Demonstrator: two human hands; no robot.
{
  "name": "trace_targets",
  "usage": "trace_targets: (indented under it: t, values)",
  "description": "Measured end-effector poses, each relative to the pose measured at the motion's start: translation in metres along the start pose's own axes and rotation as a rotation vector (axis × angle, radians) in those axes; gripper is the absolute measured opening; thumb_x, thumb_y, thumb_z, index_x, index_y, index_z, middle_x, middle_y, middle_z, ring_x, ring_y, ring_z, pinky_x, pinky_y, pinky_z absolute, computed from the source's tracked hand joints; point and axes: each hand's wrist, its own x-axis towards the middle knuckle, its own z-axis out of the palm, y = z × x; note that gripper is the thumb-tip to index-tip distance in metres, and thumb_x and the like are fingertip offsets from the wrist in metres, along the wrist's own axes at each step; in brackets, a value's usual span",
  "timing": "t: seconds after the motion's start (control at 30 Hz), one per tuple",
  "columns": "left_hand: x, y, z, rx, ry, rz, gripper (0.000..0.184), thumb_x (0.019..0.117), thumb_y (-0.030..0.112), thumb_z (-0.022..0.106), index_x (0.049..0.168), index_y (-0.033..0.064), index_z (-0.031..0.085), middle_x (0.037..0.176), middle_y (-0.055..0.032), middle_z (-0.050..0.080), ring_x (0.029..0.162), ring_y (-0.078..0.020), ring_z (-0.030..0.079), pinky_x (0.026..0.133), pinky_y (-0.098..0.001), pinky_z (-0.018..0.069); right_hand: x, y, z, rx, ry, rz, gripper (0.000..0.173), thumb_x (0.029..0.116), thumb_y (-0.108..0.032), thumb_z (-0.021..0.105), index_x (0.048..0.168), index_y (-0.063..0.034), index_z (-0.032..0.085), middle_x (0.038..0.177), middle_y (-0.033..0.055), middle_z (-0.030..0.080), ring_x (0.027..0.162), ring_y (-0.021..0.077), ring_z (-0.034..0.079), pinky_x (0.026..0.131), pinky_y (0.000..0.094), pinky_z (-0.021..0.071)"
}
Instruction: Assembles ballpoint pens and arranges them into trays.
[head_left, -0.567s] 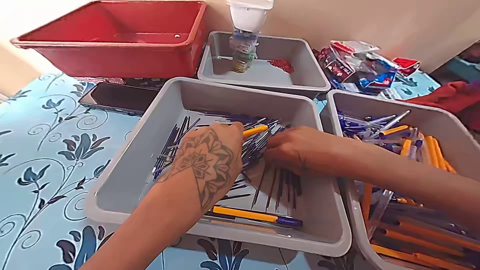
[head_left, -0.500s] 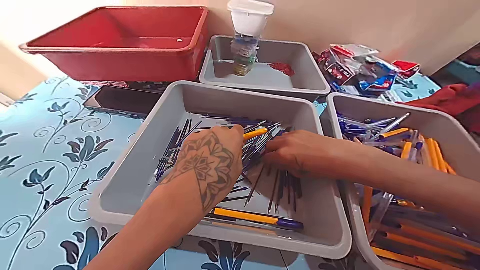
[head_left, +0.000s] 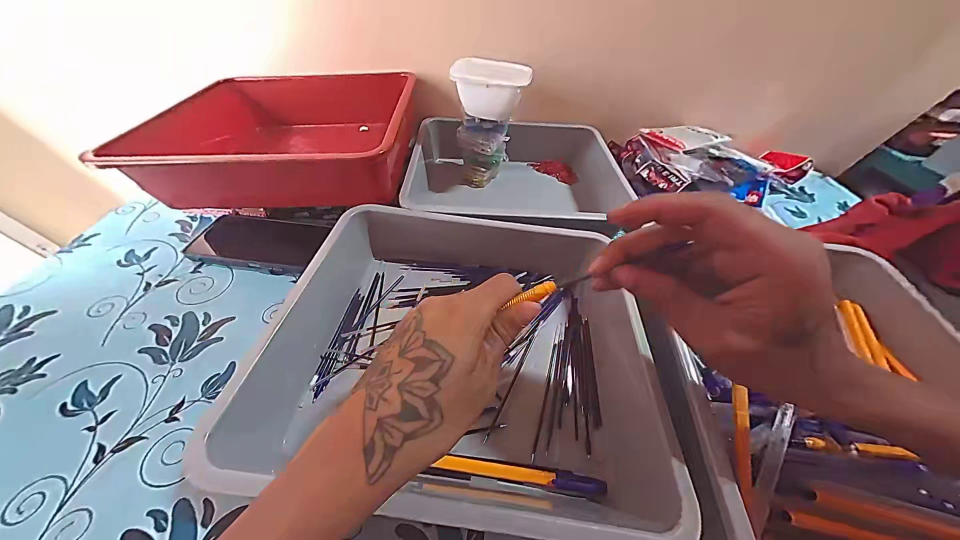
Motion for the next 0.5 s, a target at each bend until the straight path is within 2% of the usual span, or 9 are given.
trace_targets:
  t: [0.03, 0.07, 0.1, 0.13, 0.2, 0.27, 0.33, 0.37, 0.5]
  values:
    - [0.0, -0.015, 0.008, -0.02, 0.122, 0.11, 0.025, 0.1069, 0.015, 0.046, 0.104, 0.0018, 0.068, 0.079, -0.0059, 0.063, 0.071, -0.0141, 0.059, 0.065, -0.0305, 0.0473, 0.001, -0.003, -0.004, 0.032, 0.032, 0.045, 0.035, 0.0985, -0.002, 0.057, 0.133, 0.0011, 0.053, 0.108, -0.0033, 0.073, 0.095, 0.0002, 0.07, 0.086, 0.0159, 0.0589]
    - [0.0, -0.023, 0.012, -0.091, 0.167, 0.156, 0.026, 0.109, 0.018, 0.046, 0.109, 0.0043, 0.068, 0.078, -0.0035, 0.062, 0.069, -0.0113, 0.057, 0.063, -0.0281, 0.0464, 0.001, -0.006, -0.008, 0.075, 0.058, 0.086, 0.033, 0.1004, -0.002, 0.056, 0.133, -0.0007, 0.052, 0.109, -0.0044, 0.073, 0.095, 0.0015, 0.072, 0.086, 0.0172, 0.06]
    - [0.004, -0.038, 0.021, -0.114, 0.261, 0.272, 0.026, 0.1087, 0.026, 0.043, 0.111, 0.0134, 0.066, 0.072, 0.007, 0.056, 0.061, -0.0004, 0.053, 0.055, -0.0171, 0.0441, 0.002, -0.008, -0.011, 0.126, 0.092, 0.121, 0.03, 0.1021, -0.003, 0.055, 0.132, -0.0037, 0.053, 0.109, -0.0054, 0.074, 0.096, 0.0035, 0.073, 0.086, 0.0188, 0.0612]
    - [0.007, -0.046, 0.025, -0.172, 0.3, 0.334, 0.027, 0.1082, 0.029, 0.042, 0.115, 0.017, 0.064, 0.07, 0.0117, 0.054, 0.058, 0.0043, 0.051, 0.052, -0.0127, 0.042, 0.003, -0.01, -0.014, 0.171, 0.145, 0.139, 0.026, 0.1029, -0.004, 0.056, 0.129, -0.0068, 0.054, 0.107, -0.0064, 0.075, 0.094, 0.0049, 0.074, 0.085, 0.02, 0.0625]
    - [0.01, -0.048, 0.028, -0.234, 0.31, 0.363, 0.024, 0.1071, 0.028, 0.043, 0.114, 0.0188, 0.064, 0.069, 0.0133, 0.054, 0.056, 0.0057, 0.05, 0.051, -0.0119, 0.0409, 0.004, -0.012, -0.018, 0.252, 0.257, 0.166, 0.019, 0.1032, -0.004, 0.056, 0.121, -0.0097, 0.058, 0.103, -0.0062, 0.076, 0.088, 0.007, 0.076, 0.081, 0.0219, 0.0643]
    - [0.01, -0.048, 0.027, -0.236, 0.324, 0.385, 0.022, 0.1054, 0.024, 0.044, 0.108, 0.018, 0.065, 0.075, 0.0122, 0.057, 0.065, 0.0056, 0.055, 0.059, -0.0122, 0.0452, 0.007, -0.013, -0.023, 0.336, 0.331, 0.156, 0.014, 0.1039, -0.003, 0.054, 0.114, -0.0105, 0.059, 0.102, -0.0038, 0.076, 0.086, 0.0098, 0.076, 0.08, 0.0243, 0.0648]
    - [0.011, -0.048, 0.026, -0.24, 0.35, 0.418, 0.022, 0.1052, 0.022, 0.045, 0.107, 0.0158, 0.066, 0.083, 0.0107, 0.061, 0.074, 0.0053, 0.059, 0.067, -0.0121, 0.0492, 0.009, -0.014, -0.026, 0.35, 0.373, 0.119, 0.012, 0.1051, -0.004, 0.052, 0.112, -0.0114, 0.059, 0.1, -0.0039, 0.077, 0.086, 0.0101, 0.076, 0.081, 0.024, 0.0648]
    - [0.011, -0.048, 0.026, -0.248, 0.356, 0.424, 0.022, 0.1052, 0.021, 0.045, 0.107, 0.0156, 0.066, 0.084, 0.0105, 0.062, 0.076, 0.005, 0.06, 0.069, -0.0122, 0.0503, 0.011, -0.015, -0.028, 0.333, 0.392, 0.115, 0.012, 0.1056, -0.005, 0.052, 0.111, -0.0134, 0.059, 0.099, -0.0069, 0.076, 0.085, 0.0076, 0.076, 0.081, 0.0219, 0.0646]
    - [0.012, -0.048, 0.026, -0.29, 0.355, 0.442, 0.021, 0.1056, 0.021, 0.045, 0.107, 0.016, 0.066, 0.083, 0.0112, 0.062, 0.076, 0.0053, 0.061, 0.067, -0.0116, 0.0502, 0.01, -0.021, -0.029, 0.315, 0.367, 0.103, 0.011, 0.1046, -0.007, 0.055, 0.111, -0.0148, 0.06, 0.098, -0.0087, 0.076, 0.084, 0.0061, 0.075, 0.079, 0.0209, 0.0644]
